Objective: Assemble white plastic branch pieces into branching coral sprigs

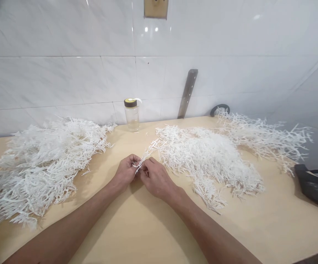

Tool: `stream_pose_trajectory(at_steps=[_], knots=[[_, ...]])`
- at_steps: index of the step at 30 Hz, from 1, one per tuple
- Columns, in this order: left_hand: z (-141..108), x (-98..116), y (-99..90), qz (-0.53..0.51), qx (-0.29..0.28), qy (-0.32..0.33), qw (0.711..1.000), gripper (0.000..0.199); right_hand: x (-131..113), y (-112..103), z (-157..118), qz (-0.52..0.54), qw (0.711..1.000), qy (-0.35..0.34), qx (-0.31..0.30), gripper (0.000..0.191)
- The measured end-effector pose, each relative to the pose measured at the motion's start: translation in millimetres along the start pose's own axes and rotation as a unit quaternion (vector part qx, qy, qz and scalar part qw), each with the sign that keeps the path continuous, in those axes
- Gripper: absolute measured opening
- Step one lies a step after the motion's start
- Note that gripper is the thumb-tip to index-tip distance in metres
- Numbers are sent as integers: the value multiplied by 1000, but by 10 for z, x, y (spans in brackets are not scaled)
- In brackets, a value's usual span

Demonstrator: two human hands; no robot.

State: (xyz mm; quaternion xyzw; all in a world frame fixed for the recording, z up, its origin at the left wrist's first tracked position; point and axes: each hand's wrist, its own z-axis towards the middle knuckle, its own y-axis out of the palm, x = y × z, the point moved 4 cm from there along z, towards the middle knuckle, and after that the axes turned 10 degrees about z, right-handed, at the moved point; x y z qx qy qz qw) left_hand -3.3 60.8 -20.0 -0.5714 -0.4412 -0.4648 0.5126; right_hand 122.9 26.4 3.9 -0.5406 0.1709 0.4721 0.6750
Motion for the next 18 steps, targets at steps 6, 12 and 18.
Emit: stream_pose_trajectory(at_steps=[6, 12, 18], knots=[[22, 57, -104, -9, 56, -19, 998, 12, -188, -76, -32, 54, 998, -18, -20, 9], [50, 46, -84, -75, -7, -26, 997, 25, 48, -226, -26, 84, 986, 114, 90, 6], [31, 24, -53, -54, -23, -16, 998, 26, 129, -167, -42, 160, 975, 147, 51, 21]])
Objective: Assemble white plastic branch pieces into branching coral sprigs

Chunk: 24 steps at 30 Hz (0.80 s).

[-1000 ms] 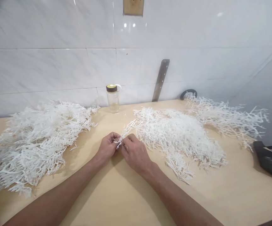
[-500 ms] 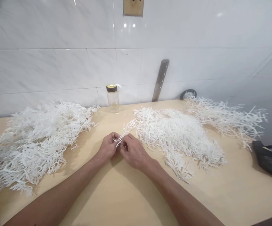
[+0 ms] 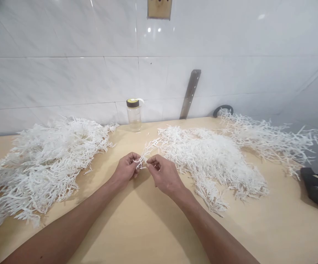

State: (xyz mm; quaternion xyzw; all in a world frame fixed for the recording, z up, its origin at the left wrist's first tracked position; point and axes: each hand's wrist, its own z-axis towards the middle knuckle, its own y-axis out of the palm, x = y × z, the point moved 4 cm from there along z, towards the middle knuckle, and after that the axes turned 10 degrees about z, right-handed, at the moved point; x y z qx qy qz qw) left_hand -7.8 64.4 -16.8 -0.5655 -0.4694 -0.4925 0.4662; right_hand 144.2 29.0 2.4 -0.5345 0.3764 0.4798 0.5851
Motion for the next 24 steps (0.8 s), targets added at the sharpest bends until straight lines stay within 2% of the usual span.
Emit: stream_pose_trajectory(at_steps=[3, 7, 14, 24], knots=[[-14, 1, 6, 6, 10, 5, 1000, 26, -1, 63, -35, -6, 999, 14, -34, 22], [-28, -6, 19, 9, 22, 5, 1000, 26, 7, 102, -43, -21, 999, 32, -37, 20], [-34, -8, 34, 17, 25, 21, 999, 29, -43, 145, -44, -37, 997, 21, -64, 19], [-40, 9, 30, 35, 24, 31, 999, 26, -39, 157, -54, -12, 998, 23, -56, 14]])
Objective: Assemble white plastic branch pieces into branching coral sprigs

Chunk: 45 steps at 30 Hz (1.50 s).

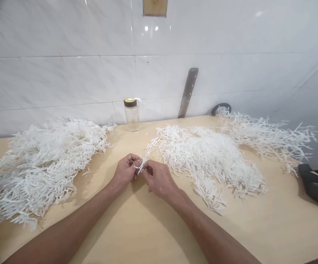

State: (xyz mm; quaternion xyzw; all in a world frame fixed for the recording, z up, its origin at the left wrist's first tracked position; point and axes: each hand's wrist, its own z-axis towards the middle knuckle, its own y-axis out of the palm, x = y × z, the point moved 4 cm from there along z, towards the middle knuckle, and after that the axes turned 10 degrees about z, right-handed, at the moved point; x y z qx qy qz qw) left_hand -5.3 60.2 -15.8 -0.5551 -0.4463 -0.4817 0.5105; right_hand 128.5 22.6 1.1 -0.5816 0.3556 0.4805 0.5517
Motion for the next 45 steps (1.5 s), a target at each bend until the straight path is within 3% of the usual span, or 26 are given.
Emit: stream_pose_trajectory(at_steps=[9, 14, 17, 19, 22, 24, 26, 29, 31, 34, 37, 40, 45], knots=[[0, -57, 22, 30, 22, 23, 999, 15, -171, -48, -30, -111, 986, -127, -19, 20], [53, -20, -106, 39, 92, 12, 995, 15, -291, 100, -167, -109, 976, -142, -125, 18], [111, -6, -152, -44, 29, -39, 998, 25, -283, 97, -182, -96, 980, -94, -144, 18], [141, 8, -171, -113, -23, -55, 992, 30, -228, -50, -130, -96, 989, -42, -108, 19], [168, 27, -205, -188, -75, -65, 977, 29, -123, -481, -16, -138, 990, -6, 31, 22], [170, 42, -224, -225, -93, -73, 967, 27, -70, -810, 28, -222, 963, -28, 152, 25], [158, 57, -228, -252, -104, -86, 958, 27, -48, -1066, 26, -309, 912, -74, 260, 22], [127, 76, -202, -275, -122, -100, 948, 28, -37, -1215, 0, -366, 866, -112, 322, 31], [107, 83, -175, -287, -134, -99, 943, 30, -66, -1198, -23, -331, 873, -118, 339, 31], [79, 81, -134, -306, -146, -108, 935, 28, -90, -1022, -12, -214, 932, -68, 283, 28], [45, 95, -95, -322, -157, -118, 926, 24, -30, -708, 26, -87, 987, 27, 136, 34], [6, 119, -55, -319, -164, -121, 925, 24, 55, -421, 35, 39, 995, 81, 30, 42], [-46, 105, 22, -263, -184, -113, 940, 20, 169, -192, 54, 205, 970, 129, -17, 49]])
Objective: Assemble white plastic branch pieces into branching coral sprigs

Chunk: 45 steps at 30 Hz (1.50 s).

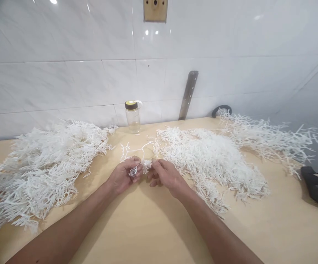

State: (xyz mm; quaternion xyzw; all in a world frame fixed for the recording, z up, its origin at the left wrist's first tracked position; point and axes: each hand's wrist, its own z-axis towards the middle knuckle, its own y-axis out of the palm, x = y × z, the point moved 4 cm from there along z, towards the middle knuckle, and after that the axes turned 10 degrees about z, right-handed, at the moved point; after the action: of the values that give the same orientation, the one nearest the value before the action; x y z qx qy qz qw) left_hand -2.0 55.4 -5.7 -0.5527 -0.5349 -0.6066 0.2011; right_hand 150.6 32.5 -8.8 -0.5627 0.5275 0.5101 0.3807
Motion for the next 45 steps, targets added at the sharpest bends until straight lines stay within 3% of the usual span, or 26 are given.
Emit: stream_pose_trajectory(at_steps=[7, 14, 20, 24, 28, 31, 34, 39, 45], knots=[[14, -66, 7, 154, 25, 19, 988, 37, -13, -56, 56, -49, 995, -57, 61, 35], [-11, -61, 34, 257, 60, -2, 965, 22, -18, -149, 86, -59, 994, -51, 75, 36], [-63, -61, 52, 389, 89, 2, 917, 15, -57, -224, 90, -128, 983, -74, 110, 35], [-80, -34, 90, 388, 67, 55, 918, 13, -104, -259, 102, -232, 947, -174, 141, 31], [-72, -44, 100, 364, 48, 71, 928, 19, -185, -184, 84, -297, 893, -321, 107, 30], [-50, -57, 99, 325, 31, 72, 942, 25, -205, -157, 83, -307, 868, -382, 83, 33], [-26, -58, 72, 264, 21, 63, 962, 31, -173, -223, 118, -255, 893, -360, 94, 27], [8, -22, -19, 148, 47, 56, 986, 33, -82, -306, 160, -85, 964, -235, 89, 26], [36, 63, -109, 116, 96, 87, 985, 35, -114, -196, 106, 23, 983, -175, 43, 36]])
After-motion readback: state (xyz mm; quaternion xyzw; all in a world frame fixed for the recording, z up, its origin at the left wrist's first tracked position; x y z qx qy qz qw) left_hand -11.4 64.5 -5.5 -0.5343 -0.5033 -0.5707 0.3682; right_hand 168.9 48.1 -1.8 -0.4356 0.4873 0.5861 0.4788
